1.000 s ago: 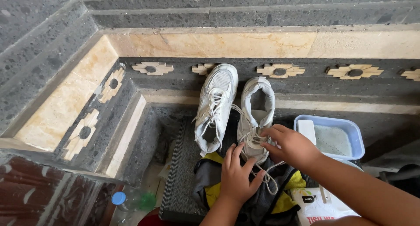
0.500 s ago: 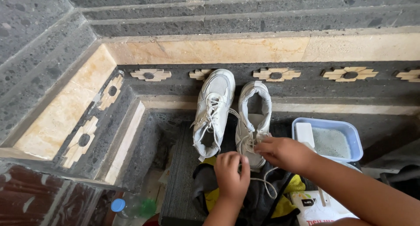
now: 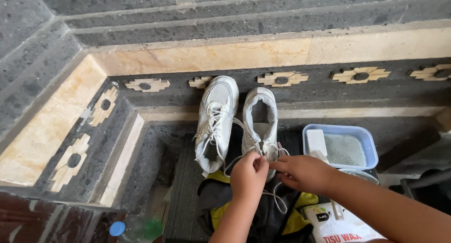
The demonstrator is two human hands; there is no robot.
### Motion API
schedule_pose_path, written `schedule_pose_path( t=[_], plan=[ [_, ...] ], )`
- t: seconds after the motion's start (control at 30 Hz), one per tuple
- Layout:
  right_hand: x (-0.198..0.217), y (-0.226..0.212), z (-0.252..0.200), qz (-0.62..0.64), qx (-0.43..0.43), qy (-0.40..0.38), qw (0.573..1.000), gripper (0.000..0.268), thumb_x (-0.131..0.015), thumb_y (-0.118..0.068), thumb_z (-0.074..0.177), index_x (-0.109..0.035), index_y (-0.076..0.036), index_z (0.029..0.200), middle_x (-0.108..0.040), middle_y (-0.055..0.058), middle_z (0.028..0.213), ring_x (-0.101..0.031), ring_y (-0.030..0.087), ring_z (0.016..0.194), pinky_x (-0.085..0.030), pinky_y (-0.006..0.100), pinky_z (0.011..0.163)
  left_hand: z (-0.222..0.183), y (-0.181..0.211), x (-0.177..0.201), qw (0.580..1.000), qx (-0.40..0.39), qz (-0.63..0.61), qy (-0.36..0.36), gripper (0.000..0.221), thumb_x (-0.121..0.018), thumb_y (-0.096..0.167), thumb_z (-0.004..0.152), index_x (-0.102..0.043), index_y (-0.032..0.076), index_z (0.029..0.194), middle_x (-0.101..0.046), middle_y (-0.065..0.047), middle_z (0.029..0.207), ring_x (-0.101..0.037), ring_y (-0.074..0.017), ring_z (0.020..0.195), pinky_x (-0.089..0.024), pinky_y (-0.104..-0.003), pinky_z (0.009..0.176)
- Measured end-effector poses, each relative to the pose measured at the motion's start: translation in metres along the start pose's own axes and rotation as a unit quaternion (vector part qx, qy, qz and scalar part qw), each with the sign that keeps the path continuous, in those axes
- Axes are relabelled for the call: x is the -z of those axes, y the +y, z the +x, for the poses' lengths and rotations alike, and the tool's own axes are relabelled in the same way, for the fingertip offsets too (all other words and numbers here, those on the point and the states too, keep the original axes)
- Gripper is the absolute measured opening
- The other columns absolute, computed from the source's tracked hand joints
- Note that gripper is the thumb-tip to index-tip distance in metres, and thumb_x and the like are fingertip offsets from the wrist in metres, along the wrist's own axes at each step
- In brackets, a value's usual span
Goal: Removing shoelaces from a pair of white sneakers by pulling them through the eyelets.
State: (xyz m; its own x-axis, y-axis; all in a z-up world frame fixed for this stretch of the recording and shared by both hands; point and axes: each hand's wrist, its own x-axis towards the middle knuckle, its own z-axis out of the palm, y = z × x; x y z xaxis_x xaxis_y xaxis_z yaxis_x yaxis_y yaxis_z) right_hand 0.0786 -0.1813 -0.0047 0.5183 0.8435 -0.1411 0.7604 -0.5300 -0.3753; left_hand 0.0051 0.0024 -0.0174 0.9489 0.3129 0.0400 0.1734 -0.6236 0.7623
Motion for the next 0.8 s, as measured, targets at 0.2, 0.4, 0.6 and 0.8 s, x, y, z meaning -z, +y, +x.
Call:
schedule_pose_path(
  t=[0.2, 0.4, 0.6, 0.8],
  plan=[
    [-0.003, 0.009, -0.005, 0.086, -0.055, 0.111, 0.989, 0.049, -0.054, -0.018, 0.089, -0.067, -0.035, 0.134, -0.074, -0.003, 0.126, -0.076, 0.02, 0.098, -0.058, 0.038, 0.071, -0.012, 0.0, 0.0, 0.991, 0.041, -0.091, -0.089, 0.025, -0.062, 0.024, 0.097, -0.054, 0.014, 0.075, -0.046, 0.001, 0.059, -0.042, -0.0147, 0.059, -0.034, -0.033, 0.059],
    [-0.004, 0.005, 0.004, 0.107, -0.105, 0.153, 0.977, 0.031, -0.06, -0.036, 0.094, -0.076, -0.03, 0.119, -0.082, -0.007, 0.109, -0.077, 0.017, 0.096, -0.059, 0.037, 0.075, -0.027, -0.01, -0.031, 0.986, -0.061, -0.02, -0.151, 0.019, -0.06, 0.032, 0.091, -0.062, 0.014, 0.085, -0.066, -0.01, 0.073, -0.06, -0.0324, 0.064, -0.039, -0.045, 0.055],
    [0.004, -0.013, 0.015, 0.185, -0.174, 0.109, 0.961, 0.015, -0.065, -0.035, 0.095, -0.075, -0.024, 0.089, -0.064, -0.005, 0.061, -0.057, 0.012, 0.06, -0.042, 0.031, 0.061, -0.035, 0.003, -0.028, 0.977, -0.087, -0.003, -0.196, 0.03, -0.057, 0.028, 0.098, -0.053, 0.013, 0.073, -0.053, -0.007, 0.067, -0.05, -0.027, 0.059, -0.031, -0.043, 0.052],
    [-0.007, -0.008, 0.012, 0.187, 0.005, 0.067, 0.98, 0.011, -0.068, -0.02, 0.093, -0.065, -0.021, 0.082, -0.059, -0.004, 0.064, -0.056, 0.014, 0.059, -0.042, 0.03, 0.06, -0.025, 0.012, -0.015, 0.964, 0.225, -0.123, -0.063, 0.03, -0.041, 0.026, 0.093, -0.064, 0.013, 0.078, -0.066, -0.007, 0.076, -0.058, -0.0225, 0.068, -0.038, -0.04, 0.06]
  ],
)
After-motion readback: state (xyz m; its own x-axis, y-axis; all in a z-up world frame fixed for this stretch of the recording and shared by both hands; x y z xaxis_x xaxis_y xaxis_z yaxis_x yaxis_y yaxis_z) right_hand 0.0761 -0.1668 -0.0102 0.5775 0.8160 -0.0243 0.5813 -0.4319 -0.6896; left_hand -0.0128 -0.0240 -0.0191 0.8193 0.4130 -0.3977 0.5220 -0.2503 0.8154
